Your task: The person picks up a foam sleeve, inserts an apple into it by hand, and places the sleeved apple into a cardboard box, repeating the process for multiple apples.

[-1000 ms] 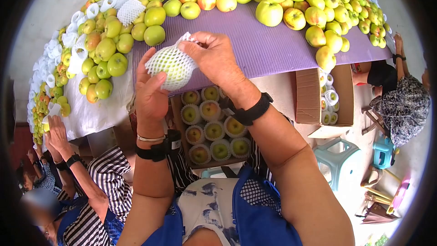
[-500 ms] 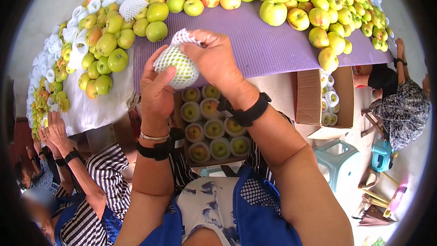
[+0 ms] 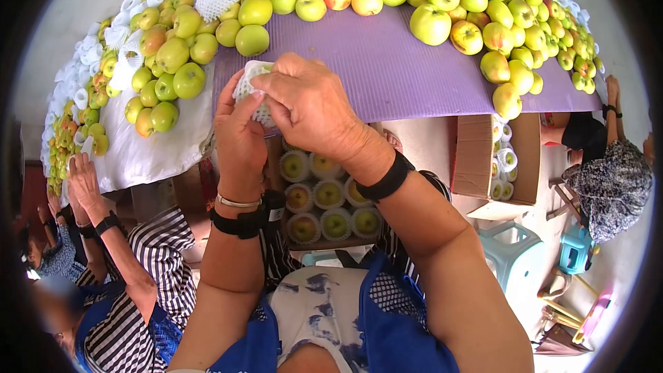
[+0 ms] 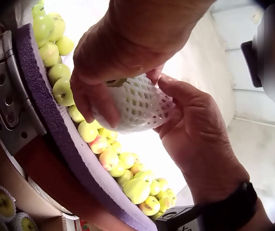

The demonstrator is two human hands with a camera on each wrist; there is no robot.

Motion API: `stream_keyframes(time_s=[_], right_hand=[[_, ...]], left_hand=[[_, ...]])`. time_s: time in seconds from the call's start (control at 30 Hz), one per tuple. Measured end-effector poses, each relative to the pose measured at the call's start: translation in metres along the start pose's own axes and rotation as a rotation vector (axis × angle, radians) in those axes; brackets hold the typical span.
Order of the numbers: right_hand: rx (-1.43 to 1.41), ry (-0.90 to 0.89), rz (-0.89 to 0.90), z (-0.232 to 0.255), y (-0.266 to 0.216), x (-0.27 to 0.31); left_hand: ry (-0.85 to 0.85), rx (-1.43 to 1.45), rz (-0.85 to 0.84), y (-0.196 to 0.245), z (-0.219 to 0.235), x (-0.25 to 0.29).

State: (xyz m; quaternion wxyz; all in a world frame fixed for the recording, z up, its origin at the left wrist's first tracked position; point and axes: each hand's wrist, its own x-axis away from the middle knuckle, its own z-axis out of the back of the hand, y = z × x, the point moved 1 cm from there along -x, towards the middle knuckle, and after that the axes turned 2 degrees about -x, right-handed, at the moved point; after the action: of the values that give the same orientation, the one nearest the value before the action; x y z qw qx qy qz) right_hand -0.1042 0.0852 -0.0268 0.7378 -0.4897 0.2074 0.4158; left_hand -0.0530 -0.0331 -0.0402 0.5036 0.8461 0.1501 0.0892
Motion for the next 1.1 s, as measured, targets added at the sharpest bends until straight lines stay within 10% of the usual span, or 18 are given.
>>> stream_keyframes(time_s=[0.83, 1.1], right_hand=[[0.031, -0.002, 0.248, -0.026, -0.019, 0.017], [-0.76, 0.361, -0.584, -0.019, -0.004, 0.018]], left_hand=[[-0.211, 0.481, 0.214, -0.013, 0.022, -0.012], [-0.289, 0.64, 0.115, -0.006, 0.011, -0.01]])
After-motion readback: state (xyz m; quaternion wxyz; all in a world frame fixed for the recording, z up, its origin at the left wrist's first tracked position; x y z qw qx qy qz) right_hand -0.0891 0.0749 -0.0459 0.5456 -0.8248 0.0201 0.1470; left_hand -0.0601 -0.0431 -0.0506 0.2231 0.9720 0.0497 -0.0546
